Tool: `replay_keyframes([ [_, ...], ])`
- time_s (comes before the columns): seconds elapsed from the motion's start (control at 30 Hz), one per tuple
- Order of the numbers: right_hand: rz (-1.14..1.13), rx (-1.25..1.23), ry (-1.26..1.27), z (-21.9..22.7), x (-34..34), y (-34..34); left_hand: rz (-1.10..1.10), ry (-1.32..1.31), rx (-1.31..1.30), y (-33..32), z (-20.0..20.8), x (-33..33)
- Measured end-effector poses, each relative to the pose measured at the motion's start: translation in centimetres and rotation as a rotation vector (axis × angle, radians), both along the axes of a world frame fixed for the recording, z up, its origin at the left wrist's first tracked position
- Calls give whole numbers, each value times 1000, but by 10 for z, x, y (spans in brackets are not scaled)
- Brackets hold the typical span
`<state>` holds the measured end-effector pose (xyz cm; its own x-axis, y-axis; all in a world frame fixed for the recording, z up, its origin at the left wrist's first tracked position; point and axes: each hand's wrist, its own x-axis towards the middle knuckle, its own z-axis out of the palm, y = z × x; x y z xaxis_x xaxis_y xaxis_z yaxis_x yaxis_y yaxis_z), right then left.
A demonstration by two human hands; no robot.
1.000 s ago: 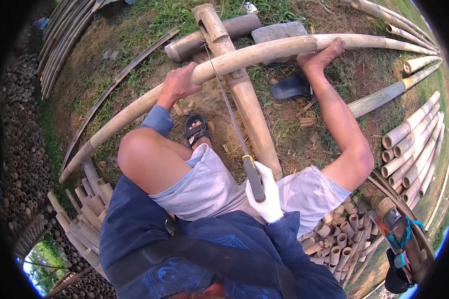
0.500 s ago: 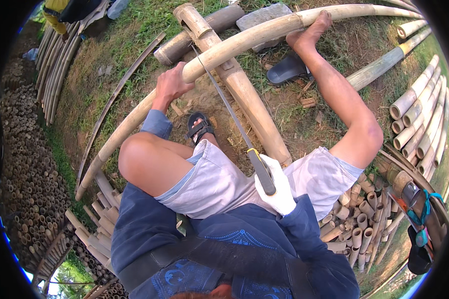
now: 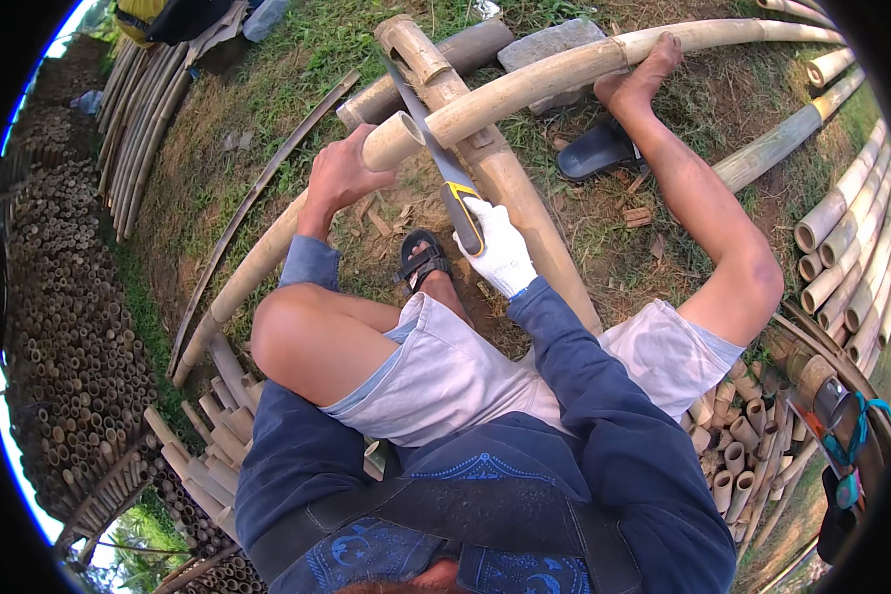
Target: The person uses a hand saw to cut long bamboo poles into shorter sections. They position each pole on a makeshift wooden stand, saw through it, and then move the cut pieces aside. The process is repeated for multiple poles.
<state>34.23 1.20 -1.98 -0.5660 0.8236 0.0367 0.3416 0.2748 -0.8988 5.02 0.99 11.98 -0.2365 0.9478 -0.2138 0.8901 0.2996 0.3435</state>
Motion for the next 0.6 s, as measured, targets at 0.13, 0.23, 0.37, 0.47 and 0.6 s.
replay_keyframes([
  [0.13,439,10,-378,-32,27,-2,-118,-98,-270,16,56,55],
  [0.23,343,-119,-209,-32,20,-7,-217,-132,-123,-7,-1,55],
  [0.37,147,-1157,726,30,-15,15,-170,-101,68,-58,-15,32],
  [0.47,118,-697,284,51,-48,49,-217,-186,112,-51,-17,40],
  [0.6,181,-724,219,52,-37,63,328,-110,709,-114,-20,26],
])
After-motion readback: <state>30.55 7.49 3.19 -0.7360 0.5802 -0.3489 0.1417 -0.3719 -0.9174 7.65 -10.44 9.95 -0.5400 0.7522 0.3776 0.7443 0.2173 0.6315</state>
